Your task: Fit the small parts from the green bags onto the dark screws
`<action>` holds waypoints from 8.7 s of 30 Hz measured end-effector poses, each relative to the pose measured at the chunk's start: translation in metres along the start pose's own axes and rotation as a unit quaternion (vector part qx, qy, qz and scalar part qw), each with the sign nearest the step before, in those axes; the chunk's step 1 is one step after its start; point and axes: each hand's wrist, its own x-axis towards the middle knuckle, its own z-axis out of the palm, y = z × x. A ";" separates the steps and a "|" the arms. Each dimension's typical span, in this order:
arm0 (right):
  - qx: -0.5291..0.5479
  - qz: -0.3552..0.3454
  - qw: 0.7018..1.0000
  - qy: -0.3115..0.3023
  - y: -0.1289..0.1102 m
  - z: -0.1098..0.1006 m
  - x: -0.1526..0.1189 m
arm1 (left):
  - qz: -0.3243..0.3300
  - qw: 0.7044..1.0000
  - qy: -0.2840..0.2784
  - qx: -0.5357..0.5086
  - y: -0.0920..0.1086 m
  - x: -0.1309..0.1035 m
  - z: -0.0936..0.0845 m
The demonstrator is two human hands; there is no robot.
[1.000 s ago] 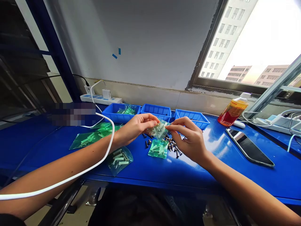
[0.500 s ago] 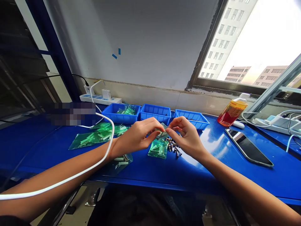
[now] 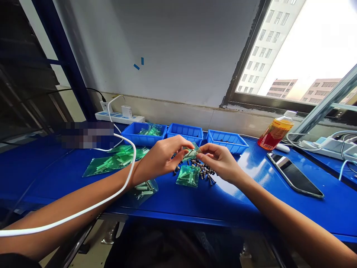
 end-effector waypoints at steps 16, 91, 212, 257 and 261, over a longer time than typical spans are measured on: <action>0.125 0.057 0.990 -0.017 0.001 -0.005 0.003 | -0.001 0.998 0.046 0.046 -0.003 0.001 0.001; -0.197 -0.112 0.968 0.109 -0.003 -0.004 -0.002 | -0.219 0.974 -0.023 -0.046 -0.002 0.007 0.000; -0.232 -0.169 0.955 0.077 0.001 0.000 -0.004 | -0.240 0.958 -0.006 -0.155 -0.005 0.010 0.005; -0.364 -0.145 0.920 -0.014 0.000 0.000 -0.007 | -0.235 0.965 -0.025 -0.111 0.001 0.010 0.004; -0.359 -0.141 0.923 -0.011 0.001 0.000 -0.007 | -0.228 0.968 -0.020 -0.105 -0.001 0.010 0.004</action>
